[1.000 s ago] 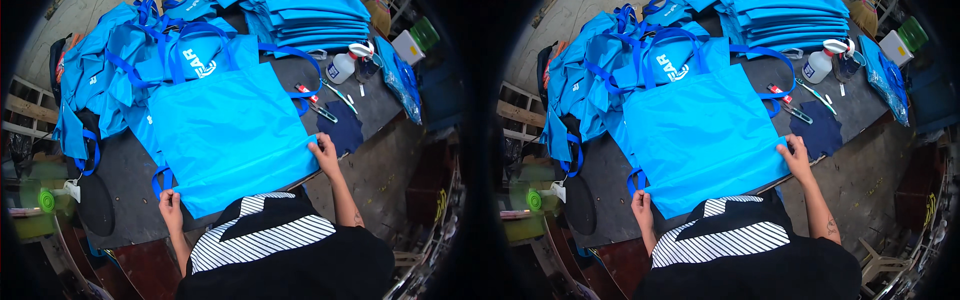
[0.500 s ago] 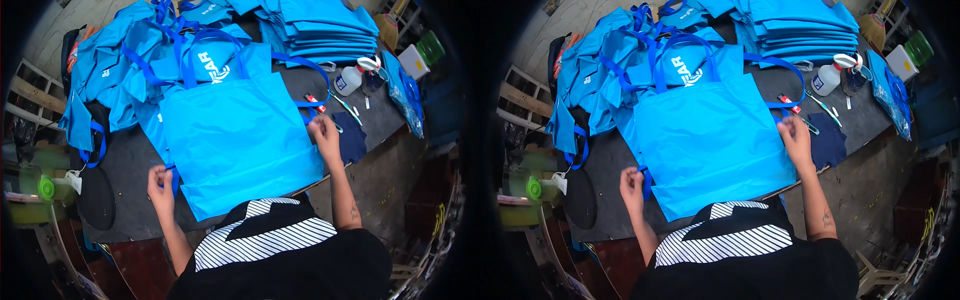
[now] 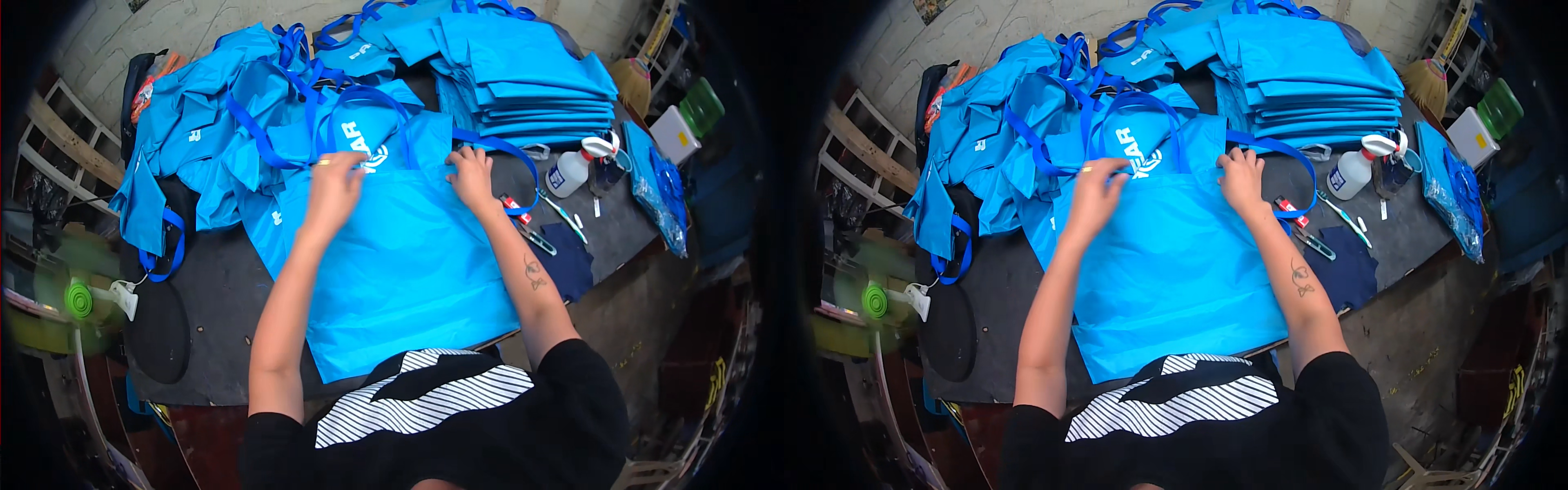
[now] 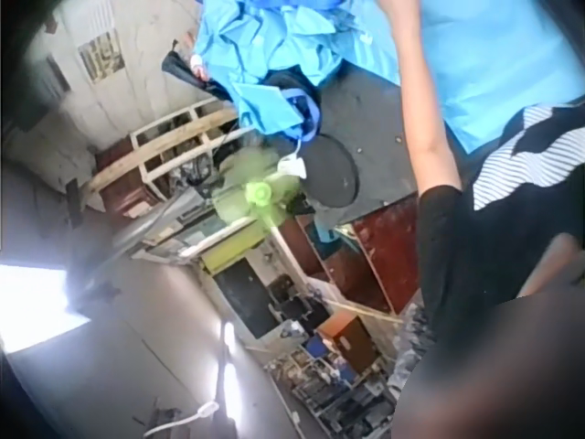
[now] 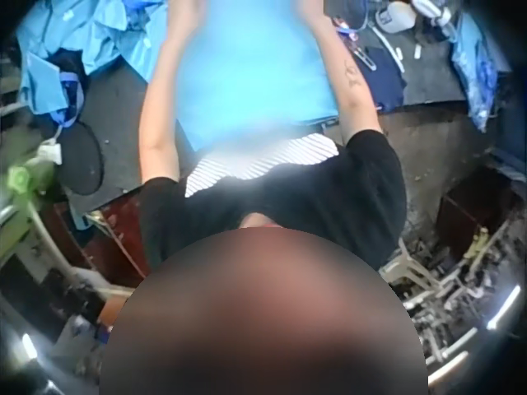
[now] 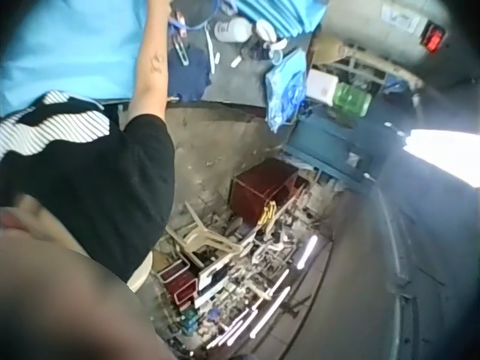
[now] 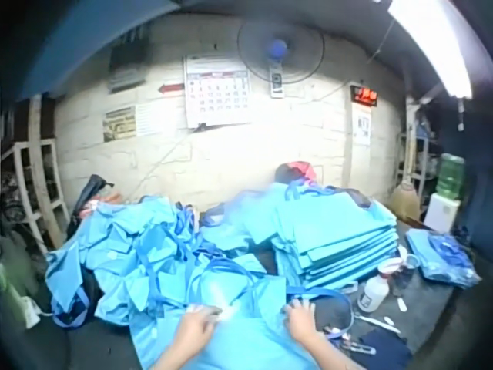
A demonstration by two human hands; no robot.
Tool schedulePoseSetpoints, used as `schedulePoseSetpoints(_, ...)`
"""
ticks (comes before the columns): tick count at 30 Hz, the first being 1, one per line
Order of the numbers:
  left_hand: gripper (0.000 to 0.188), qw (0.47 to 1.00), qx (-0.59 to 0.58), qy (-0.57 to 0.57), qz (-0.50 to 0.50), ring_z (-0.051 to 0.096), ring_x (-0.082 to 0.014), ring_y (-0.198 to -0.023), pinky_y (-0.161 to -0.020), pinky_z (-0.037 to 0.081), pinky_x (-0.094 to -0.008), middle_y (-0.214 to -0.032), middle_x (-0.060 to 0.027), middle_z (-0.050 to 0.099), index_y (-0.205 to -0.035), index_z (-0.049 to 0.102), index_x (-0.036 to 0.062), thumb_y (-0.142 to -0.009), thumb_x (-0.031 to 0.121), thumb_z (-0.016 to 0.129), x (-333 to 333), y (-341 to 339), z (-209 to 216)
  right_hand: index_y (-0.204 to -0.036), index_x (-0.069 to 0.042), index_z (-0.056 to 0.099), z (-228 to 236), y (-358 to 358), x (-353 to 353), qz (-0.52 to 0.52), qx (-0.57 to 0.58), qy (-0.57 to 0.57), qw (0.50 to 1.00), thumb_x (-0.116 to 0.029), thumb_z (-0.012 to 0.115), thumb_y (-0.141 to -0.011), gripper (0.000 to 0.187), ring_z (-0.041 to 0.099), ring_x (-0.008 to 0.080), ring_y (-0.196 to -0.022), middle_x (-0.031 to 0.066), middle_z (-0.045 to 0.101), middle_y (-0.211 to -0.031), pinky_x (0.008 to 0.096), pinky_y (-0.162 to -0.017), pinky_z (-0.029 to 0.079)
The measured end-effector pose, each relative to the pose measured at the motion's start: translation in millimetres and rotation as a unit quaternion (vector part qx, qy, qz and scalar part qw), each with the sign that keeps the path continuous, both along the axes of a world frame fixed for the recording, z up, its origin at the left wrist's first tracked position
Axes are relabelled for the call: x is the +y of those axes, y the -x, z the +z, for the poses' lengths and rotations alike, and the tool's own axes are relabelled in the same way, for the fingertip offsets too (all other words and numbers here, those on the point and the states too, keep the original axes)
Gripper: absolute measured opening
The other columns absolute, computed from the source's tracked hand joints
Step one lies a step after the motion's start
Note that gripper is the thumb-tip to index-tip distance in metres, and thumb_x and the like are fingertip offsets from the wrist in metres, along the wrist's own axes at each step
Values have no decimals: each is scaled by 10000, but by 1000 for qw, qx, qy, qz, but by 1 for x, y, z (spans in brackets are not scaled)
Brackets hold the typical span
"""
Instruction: Trimming loose threads and inspecting blue reusable shopping bags.
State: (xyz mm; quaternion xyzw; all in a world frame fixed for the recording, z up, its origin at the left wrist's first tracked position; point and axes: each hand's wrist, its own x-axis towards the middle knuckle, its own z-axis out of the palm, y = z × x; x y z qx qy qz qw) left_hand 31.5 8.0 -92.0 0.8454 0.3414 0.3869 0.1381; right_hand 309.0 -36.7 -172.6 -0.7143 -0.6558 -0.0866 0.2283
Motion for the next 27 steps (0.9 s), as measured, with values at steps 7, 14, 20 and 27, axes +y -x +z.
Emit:
schedulePoseSetpoints(7,354,977,192,39,82,513,-326,-1091,-899,384,-460,-1098,-137,594,-1068,658,100,-738,204,736,2,-86,-56,-753,-97,591,3,4,-13,78,-1,-112,991,-20,651,-662,133,490,287,-934,65,544,-906,402,-802,369)
schedulePoseSetpoints(14,388,992,83,60,70,508,-284,-989,-866,362,-429,-965,-83,581,-930,643,47,-660,277,799,4,-103,-58,-750,-89,572,12,0,-34,152,54,-206,965,-6,677,-602,199,480,282,-931,42,559,-975,385,-820,377)
schedulePoseSetpoints(20,323,986,15,163,-7,537,-261,-870,-790,350,-421,-843,-57,595,-874,644,55,-676,270,783,11,-98,-66,-1017,-35,618,1,-43,-2,270,510,18,817,-467,430,-964,474,536,155,-932,56,625,-1023,315,-875,400)
schedulePoseSetpoints(27,229,990,-99,-99,24,532,-306,-797,-716,364,-415,-815,-120,553,-850,555,19,-817,218,662,3,-95,-48,-1223,-46,508,10,-59,17,182,619,205,736,-402,543,-916,472,541,146,-1020,92,579,-1129,299,-872,426)
